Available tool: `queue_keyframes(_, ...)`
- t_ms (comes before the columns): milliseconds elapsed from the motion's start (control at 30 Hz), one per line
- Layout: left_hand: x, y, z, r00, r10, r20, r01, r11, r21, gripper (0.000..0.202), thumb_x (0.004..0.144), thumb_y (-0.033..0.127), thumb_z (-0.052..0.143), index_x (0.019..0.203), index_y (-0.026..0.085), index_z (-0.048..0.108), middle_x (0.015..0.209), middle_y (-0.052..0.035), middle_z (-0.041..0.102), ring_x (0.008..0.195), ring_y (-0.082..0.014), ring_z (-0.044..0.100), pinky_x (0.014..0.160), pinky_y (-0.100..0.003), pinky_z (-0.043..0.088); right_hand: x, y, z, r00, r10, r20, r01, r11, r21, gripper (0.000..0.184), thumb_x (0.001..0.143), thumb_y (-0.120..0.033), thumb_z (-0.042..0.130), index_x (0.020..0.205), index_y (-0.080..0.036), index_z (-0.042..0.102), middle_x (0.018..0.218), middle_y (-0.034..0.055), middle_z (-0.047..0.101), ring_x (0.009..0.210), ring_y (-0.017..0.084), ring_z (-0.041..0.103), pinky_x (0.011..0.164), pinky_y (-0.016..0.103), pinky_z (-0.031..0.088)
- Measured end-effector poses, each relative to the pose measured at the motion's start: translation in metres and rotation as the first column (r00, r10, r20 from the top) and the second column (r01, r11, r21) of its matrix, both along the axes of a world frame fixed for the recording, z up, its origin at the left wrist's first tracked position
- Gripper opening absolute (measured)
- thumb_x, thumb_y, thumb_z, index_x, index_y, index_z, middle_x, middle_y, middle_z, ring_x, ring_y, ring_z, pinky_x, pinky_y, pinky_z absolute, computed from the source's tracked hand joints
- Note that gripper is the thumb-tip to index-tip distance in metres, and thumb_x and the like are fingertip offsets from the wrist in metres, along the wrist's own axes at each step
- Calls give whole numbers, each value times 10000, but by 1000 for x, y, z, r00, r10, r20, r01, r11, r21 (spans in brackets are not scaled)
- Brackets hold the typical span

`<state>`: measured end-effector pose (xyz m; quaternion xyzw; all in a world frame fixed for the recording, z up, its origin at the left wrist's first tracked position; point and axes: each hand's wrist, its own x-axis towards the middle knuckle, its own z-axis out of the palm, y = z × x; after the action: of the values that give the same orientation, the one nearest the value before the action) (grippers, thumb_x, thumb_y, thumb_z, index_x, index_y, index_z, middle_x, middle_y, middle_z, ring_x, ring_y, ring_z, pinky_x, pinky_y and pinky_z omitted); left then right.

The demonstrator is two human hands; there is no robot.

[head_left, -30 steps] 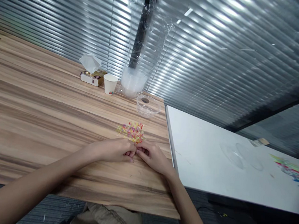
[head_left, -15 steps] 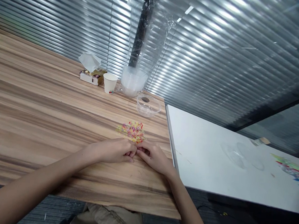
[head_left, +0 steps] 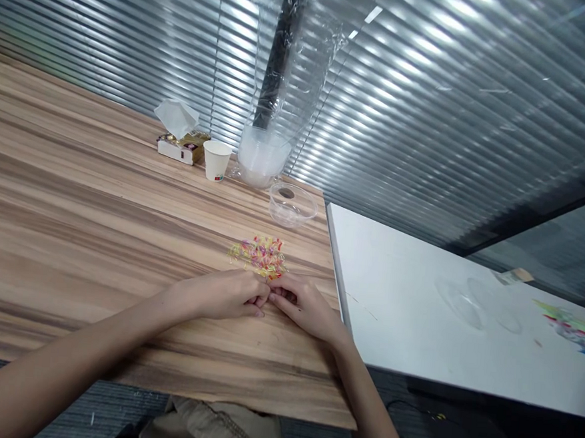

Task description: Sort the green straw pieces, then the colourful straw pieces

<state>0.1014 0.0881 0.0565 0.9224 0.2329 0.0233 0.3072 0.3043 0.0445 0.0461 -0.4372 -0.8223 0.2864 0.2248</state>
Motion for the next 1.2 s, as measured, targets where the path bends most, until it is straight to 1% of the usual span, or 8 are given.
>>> queue_keyframes(167, 0, -1, 1, 1000, -5, 0, 5, 1000, 8, 101, 828, 67, 605, 794, 162, 619, 808, -18, 655, 738, -158, 592, 643, -218, 404, 0, 0, 1, 1000, 4, -1, -4, 1000, -5, 148, 931, -164, 548, 992, -206, 675, 962, 28, 679, 864, 157, 602, 767, 249, 441)
queue_keyframes(333, -1, -1, 0, 1000, 0, 11, 0, 1000, -12, 120, 831, 53, 594, 794, 163, 626, 808, -15, 660, 740, -156, 601, 644, -218, 403, -1, -1, 2, 1000, 5, 4, -5, 1000, -7, 144, 922, -148, 559, 989, -202, 675, 951, 24, 674, 852, 153, 593, 760, 244, 431)
queue_keyframes(700, 0, 0, 0, 1000, 0, 1, 0, 1000, -4, 110, 823, 58, 607, 790, 164, 613, 785, -12, 644, 727, -159, 579, 628, -223, 379, 0, 0, 1, 1000, 8, 14, -8, 1000, 7, 138, 927, -157, 558, 981, -202, 677, 933, 24, 676, 838, 153, 593, 740, 246, 438)
queue_keyframes(967, -2, 8, -9, 995, -45, 93, 50, 997, -56, 80, 813, 109, 635, 759, 163, 610, 734, 4, 593, 673, -141, 530, 602, -225, 365, 0, 0, 0, 1000, -2, -3, 2, 1000, 25, 154, 942, -184, 535, 988, -209, 680, 955, 31, 695, 869, 162, 621, 786, 262, 461)
queue_keyframes(1033, -3, 10, -11, 994, -60, 91, 67, 995, -69, 74, 795, 98, 652, 772, 161, 619, 744, 2, 604, 680, -141, 532, 608, -223, 371, 0, 0, -1, 1000, -4, -4, 4, 999, 32, 155, 941, -182, 535, 987, -209, 681, 953, 31, 700, 872, 163, 625, 783, 260, 461)
queue_keyframes(1200, -6, 16, -14, 994, -70, 88, 80, 990, -115, 130, 759, 42, 659, 807, 161, 635, 787, -3, 642, 705, -139, 555, 611, -211, 383, 0, 0, -1, 1000, -8, -7, 8, 999, 42, 160, 944, -178, 527, 978, -206, 681, 972, 34, 704, 888, 164, 631, 789, 262, 458)
